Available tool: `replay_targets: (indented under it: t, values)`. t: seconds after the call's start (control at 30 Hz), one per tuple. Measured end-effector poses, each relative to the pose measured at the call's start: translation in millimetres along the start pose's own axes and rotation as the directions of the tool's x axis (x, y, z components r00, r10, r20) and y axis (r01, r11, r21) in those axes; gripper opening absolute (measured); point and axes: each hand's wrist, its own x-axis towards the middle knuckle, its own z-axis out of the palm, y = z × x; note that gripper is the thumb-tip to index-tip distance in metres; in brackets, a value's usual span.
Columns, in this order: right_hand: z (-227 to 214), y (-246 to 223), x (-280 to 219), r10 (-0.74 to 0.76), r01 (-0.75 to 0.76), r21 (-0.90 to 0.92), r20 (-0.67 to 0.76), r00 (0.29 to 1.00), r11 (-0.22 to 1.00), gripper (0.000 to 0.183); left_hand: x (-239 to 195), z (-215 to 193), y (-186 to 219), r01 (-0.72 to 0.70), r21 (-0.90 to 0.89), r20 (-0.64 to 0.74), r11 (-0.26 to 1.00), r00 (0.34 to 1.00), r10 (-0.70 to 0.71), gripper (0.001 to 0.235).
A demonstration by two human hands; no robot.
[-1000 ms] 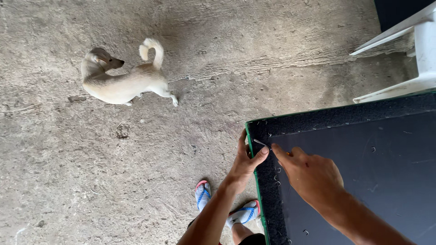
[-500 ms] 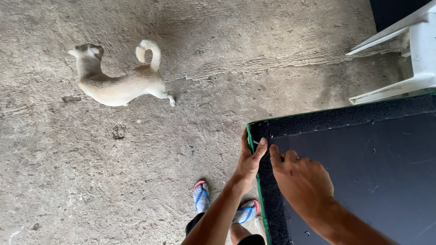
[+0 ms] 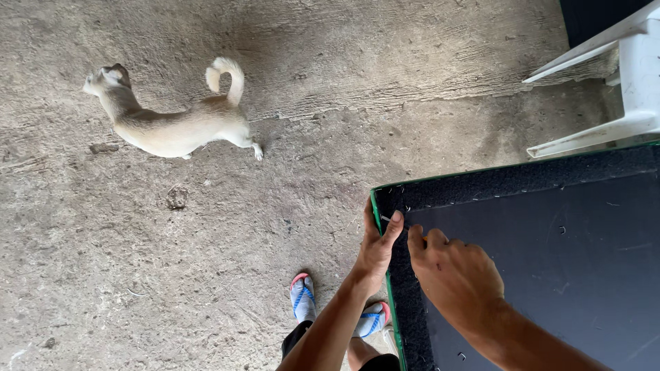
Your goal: The person uses a small metal tool to pry and remove metal staples from the black fabric border of a large rectangular board. The person works along the edge, pulling out staples one by one.
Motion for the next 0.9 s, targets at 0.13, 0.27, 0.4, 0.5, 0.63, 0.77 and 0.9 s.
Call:
replay_targets:
  t: [0.13,0.27,0.4,0.5,0.63,0.77,0.9]
  values:
    - [4.9,2.9,5.0,-0.072,0.069,-0.081,-0.037,0.997,0.994,0.044,-1.2,1.9,0.9,0.057,-0.038,-0.004,0.998,0.998,-0.057,0.107]
    - [16.6,10.6,25.4,-0.285,0.320,-0.307,0.154,0.946,0.896,0.020,1.2,0.1,2.1,0.205,-0.013,-0.045,0.979,0.978,-0.206,0.103]
    - [35.6,33.0,42.6,-0.300,0.302,-0.082,0.037,0.953,0.950,0.023,2.3,0.6,-0.9,0.086,-0.109,-0.071,0.990,0.993,-0.094,0.093]
    - [48.1,49.7,42.2,-0.216,0.184,0.242,0.111,0.970,0.953,0.025,1.3,2.6,-4.3,0.013,-0.171,-0.081,0.985,0.996,-0.027,0.086]
    - [59.1,67.6,44.3,-0.203,0.082,0.431,0.242,0.949,0.899,0.027,4.1,7.8,-7.3,-0.013,-0.147,-0.126,0.989,0.992,-0.005,0.084]
    - [71.7,75.5,44.8,-0.184,0.064,0.500,0.195,0.963,0.864,0.026,6.3,12.0,-10.9,-0.051,-0.191,-0.100,0.980,0.994,0.032,0.092]
    - [89.1,62.4,31.0,-0.096,0.066,0.290,0.093,0.991,0.955,0.027,6.4,12.9,-10.3,0.055,-0.142,-0.125,0.988,0.989,-0.073,0.099]
